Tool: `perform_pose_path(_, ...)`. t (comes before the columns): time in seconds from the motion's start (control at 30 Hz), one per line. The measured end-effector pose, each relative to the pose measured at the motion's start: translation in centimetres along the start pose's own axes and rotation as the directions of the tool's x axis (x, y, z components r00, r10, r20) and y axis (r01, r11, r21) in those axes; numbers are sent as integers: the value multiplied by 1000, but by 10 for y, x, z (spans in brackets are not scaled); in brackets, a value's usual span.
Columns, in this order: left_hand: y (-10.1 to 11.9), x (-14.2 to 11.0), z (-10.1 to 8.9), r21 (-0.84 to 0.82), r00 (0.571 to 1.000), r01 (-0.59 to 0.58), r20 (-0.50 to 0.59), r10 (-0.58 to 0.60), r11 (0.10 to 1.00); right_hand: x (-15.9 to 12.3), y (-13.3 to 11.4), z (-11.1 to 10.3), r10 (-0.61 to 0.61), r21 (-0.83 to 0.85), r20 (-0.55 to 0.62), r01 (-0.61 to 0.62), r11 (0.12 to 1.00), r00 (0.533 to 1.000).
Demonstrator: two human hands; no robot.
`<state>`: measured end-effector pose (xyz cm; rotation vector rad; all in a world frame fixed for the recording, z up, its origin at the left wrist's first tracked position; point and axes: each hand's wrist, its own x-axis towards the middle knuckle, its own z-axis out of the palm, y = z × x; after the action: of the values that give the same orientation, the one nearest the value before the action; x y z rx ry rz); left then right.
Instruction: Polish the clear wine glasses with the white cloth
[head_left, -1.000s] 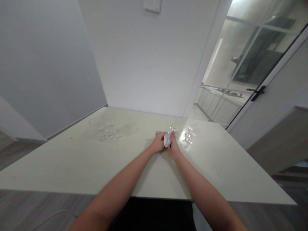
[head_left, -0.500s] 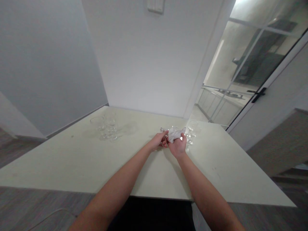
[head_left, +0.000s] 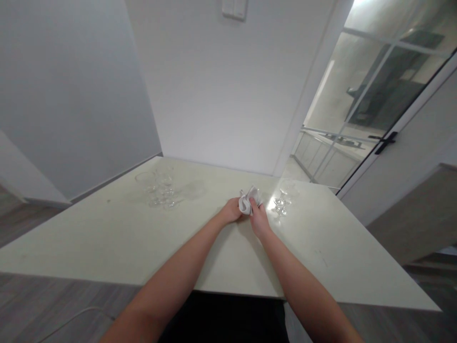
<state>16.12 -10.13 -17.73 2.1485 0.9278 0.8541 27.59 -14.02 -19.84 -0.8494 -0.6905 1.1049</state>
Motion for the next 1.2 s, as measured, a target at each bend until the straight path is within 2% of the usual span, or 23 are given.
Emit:
perform_pose_path(0.1,7,-4,4,176,999,-48,-6,50,983,1,0,0,-40,-9,-129,39,999,991)
perform_pose_path(0.2,15,-4,9,310,998,-17,-56,36,950,4,-2,-1,-75,-11,-235,75,997,969)
perform_pose_path(0.3,24,-2,11,240,992,29,-125,1,970,7,-6,-2,-113,9,-278,120,993,954)
perform_pose_path(0.4,31,-1,10,126,987,85,-149,-65,988,7,-12,-2,-115,56,-234,132,990,965)
perform_pose_path(0.47,34,-1,6,-19,988,131,-77,-133,991,5,-18,0,-112,99,-164,129,987,980)
perform_pose_path(0.5,35,-1,4,-137,984,173,-6,-176,975,4,-20,0,-111,125,-121,126,984,986)
perform_pose_path(0.53,35,-2,1,-272,973,232,88,-216,934,3,-23,1,-104,153,-79,115,982,991)
perform_pose_path(0.6,34,-2,-4,-503,922,374,288,-257,779,0,-29,2,-59,189,-1,58,980,998)
perform_pose_path(0.67,31,-3,-8,-598,875,468,414,-250,650,-1,-31,2,6,190,40,-13,982,999)
perform_pose_path(0.7,30,-4,-9,-600,868,480,430,-249,640,0,-32,1,21,188,34,-27,982,999)
perform_pose_path(0.77,29,-5,-9,-523,893,433,356,-274,734,2,-30,0,10,181,-29,-4,983,1000)
perform_pose_path(0.87,29,-6,-2,-244,969,246,45,-242,938,7,-24,-3,-21,157,-165,48,986,986)
perform_pose_path(0.9,29,-5,1,-175,976,204,-36,-213,963,8,-22,-4,-20,154,-187,49,987,982)
perform_pose_path(0.93,30,-5,4,-159,976,193,-73,-206,968,9,-22,-5,-17,159,-195,48,986,981)
perform_pose_path(0.97,30,-4,7,-203,971,215,-56,-231,955,10,-22,-6,-15,171,-192,48,984,981)
perform_pose_path(1.0,30,-4,8,-293,961,267,13,-276,918,10,-22,-7,-14,186,-177,48,981,984)
perform_pose_path(1.1,27,-1,7,-554,891,452,317,-326,699,9,-24,-7,-23,204,-93,42,978,995)
perform_pose_path(1.13,25,-1,5,-592,877,477,367,-310,649,9,-24,-7,-27,199,-64,40,979,998)
perform_pose_path(1.2,22,0,2,-594,884,463,362,-295,658,9,-23,-7,-41,176,-50,49,983,998)
